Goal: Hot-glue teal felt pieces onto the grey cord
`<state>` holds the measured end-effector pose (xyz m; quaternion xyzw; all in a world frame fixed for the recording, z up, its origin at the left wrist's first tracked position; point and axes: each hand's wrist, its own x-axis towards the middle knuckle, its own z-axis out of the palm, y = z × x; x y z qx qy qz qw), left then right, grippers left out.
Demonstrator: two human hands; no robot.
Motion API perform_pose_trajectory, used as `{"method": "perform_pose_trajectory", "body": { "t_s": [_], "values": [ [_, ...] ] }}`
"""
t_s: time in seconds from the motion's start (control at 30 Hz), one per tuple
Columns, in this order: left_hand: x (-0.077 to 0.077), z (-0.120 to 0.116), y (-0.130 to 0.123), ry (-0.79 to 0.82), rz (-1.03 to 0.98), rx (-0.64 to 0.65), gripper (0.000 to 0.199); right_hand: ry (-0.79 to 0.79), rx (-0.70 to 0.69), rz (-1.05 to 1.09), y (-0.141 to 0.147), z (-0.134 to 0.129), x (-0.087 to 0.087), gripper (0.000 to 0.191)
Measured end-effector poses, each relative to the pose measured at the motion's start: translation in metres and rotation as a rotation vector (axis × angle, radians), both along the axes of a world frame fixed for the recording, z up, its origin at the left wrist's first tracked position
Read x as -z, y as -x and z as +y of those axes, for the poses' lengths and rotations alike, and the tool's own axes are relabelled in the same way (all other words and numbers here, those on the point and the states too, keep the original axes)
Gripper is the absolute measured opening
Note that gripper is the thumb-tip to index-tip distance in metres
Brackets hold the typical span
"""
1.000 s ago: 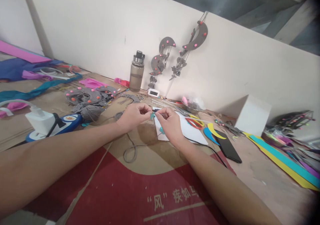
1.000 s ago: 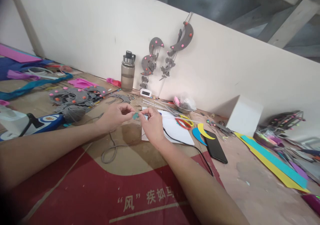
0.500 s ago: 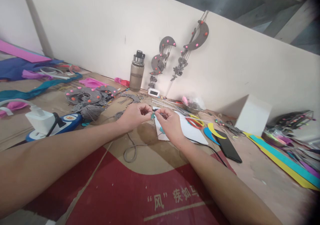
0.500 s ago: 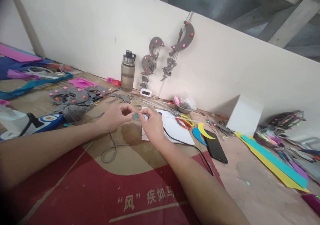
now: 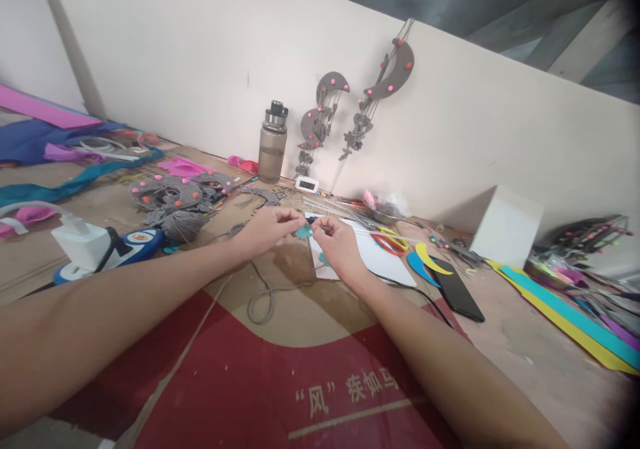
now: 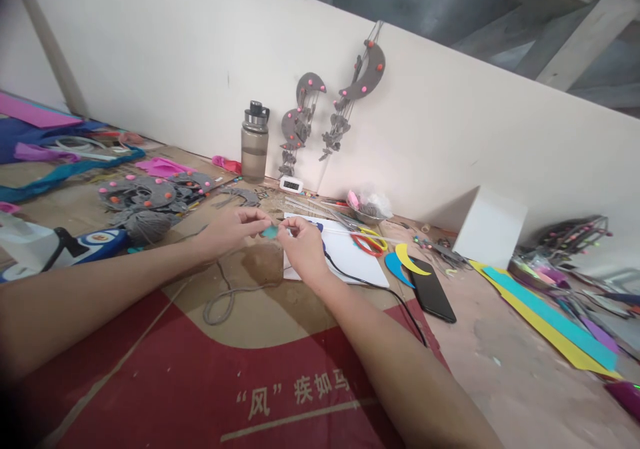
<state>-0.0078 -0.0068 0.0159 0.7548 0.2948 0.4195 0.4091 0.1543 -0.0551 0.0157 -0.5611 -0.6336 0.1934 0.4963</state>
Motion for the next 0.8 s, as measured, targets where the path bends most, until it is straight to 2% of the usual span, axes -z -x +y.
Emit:
{"method": "perform_pose_trajectory", "body": {
  "t_s": [0.1,0.23,0.37,0.67,0.8],
  "values": [
    [-0.003,0.001,0.0,0.111,-0.126,0.025,0.032,0.037,0.0,0.112,0.0,0.003,0.003,0.016],
    [-0.002,-0.001,-0.001,0.158,-0.212,-0.055,0.023,0.032,0.013,0.134,0.003,0.001,0.008,0.018],
    [0.002,-0.001,-0.001,0.113,-0.165,-0.123,0.018,-0.023,0.014,0.106,0.009,-0.004,0.01,0.016],
    [0.007,-0.003,0.001,-0.008,-0.085,-0.094,0.028,-0.099,0.034,0.023,0.011,-0.006,0.016,0.013],
    [0.01,-0.001,-0.001,-0.028,-0.052,-0.16,0.021,-0.115,0.036,-0.002,0.013,-0.009,0.016,0.011]
  ]
}}
